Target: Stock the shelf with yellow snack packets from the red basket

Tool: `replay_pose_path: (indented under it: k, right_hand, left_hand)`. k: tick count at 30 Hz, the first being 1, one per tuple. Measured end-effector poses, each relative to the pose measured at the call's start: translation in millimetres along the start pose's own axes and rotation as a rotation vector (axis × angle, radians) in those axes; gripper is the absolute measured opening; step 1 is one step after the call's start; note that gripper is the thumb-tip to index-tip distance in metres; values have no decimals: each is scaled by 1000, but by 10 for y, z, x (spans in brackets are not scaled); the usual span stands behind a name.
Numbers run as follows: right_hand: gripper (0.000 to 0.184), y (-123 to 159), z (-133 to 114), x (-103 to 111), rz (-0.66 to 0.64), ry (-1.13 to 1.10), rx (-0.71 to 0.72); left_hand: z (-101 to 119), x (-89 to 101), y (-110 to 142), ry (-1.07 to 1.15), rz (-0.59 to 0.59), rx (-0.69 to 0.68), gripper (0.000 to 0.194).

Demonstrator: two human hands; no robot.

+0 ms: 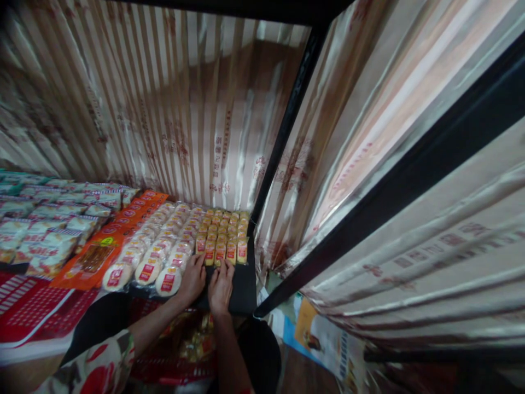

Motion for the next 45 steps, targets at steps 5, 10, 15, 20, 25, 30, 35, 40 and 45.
replay_pose_path:
  k: [5,10,15,20,25,30,35,40,45]
  right_hand:
    - [39,7,-61,19,-7,5,14]
    - [39,11,-59,14,-33,11,17]
    - [38,19,-32,5,-30,-19,26]
    - [38,22,-25,4,-28,-22,12]
    - [39,19,-13,9,-44,-33,7]
    - [39,21,-43,30,-45,-25,9]
    - [39,40,-58,51,-43,-37,18]
    - [38,107,-108,75,-57,-51,-1]
    - [36,264,-233,109,-41,-51,13]
  left_hand:
    - [0,-20,37,-53,34,-49,50]
    - [-31,-102,4,-32,91,-111,50]
    - [-83,-191,33,-15,137,-139,50]
    - [-115,-265,48,-32,163,-174,47]
    - [-112,-270,58,-48,204,-174,49]
    - [-101,-245,83,-30,191,-183,54]
    - [-77,-205,101,-16,183,-172,54]
    - [-55,-150,201,-4,164,-151,52]
    - [-61,-94,409,41,100,-162,42]
Point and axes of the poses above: each hand's wrist, its own y-axis away from the middle knuckle, its own x-axis out of the back of the hand, z = x × y, the point moved 3 cm from there along -y, towards the middle knuckle, and after that the axes turned 15 degrees about -y, right-handed, at the moved point
